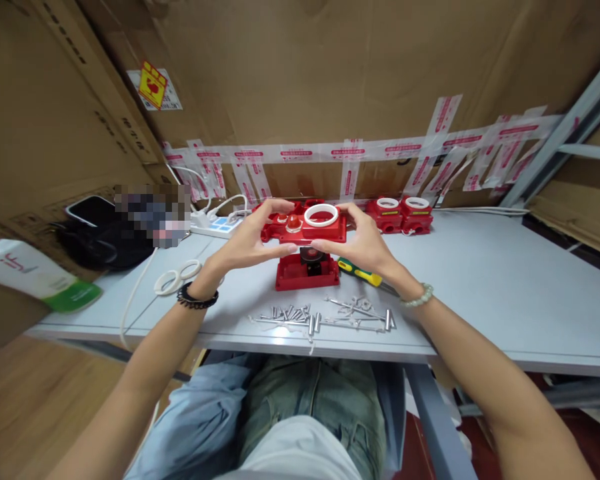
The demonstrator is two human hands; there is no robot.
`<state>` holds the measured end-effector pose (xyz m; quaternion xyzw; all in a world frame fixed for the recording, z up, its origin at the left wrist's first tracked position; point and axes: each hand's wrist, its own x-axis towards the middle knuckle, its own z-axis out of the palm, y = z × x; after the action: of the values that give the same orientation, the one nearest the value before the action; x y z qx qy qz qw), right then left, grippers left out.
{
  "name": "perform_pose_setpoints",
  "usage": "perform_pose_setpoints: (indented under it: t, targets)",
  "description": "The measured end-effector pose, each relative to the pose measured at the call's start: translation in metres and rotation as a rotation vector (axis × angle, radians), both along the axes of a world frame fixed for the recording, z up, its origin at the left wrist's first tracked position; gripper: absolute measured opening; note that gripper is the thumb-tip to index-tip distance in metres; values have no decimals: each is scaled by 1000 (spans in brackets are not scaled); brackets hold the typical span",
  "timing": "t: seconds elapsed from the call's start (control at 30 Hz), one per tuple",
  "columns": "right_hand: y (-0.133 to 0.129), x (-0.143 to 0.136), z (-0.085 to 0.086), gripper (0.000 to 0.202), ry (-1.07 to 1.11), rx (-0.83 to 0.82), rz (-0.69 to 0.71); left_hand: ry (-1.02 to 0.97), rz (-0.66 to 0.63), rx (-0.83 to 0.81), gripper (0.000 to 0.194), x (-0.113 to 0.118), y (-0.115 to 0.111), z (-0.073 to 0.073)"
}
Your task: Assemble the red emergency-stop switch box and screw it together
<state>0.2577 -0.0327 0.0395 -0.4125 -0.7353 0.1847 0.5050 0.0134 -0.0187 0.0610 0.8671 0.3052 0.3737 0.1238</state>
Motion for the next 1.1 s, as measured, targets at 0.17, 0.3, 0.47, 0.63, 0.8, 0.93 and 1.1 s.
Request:
perform_pose_setpoints:
  t: [0.17, 0.3, 0.47, 0.63, 0.8, 0.93, 1.1]
  targets:
    - [-1, -3, -1, 66, 20, -69, 111, 24, -169, -23, 66, 13, -1, -4]
    - [-3, -6, -4, 66, -10, -90, 146, 26, -168, -60, 64, 12, 0, -4]
    - [-7, -6, -5, 74, -192, 121, 149, 66, -174, -63, 65, 7, 3, -8]
    - [-8, -6, -4, 34, -472, 287, 111, 181, -144, -73, 69, 5, 6, -16]
    - [-5, -6, -8, 29, -578, 315, 107, 230, -177, -67, 68, 6, 8, -24]
    - [-6, -6, -8, 27, -604, 293, 104, 241, -192, -83, 68, 5, 9, -29]
    - [-7, -6, -6, 23, -630, 267, 117, 269, -201, -115, 68, 2, 10, -36]
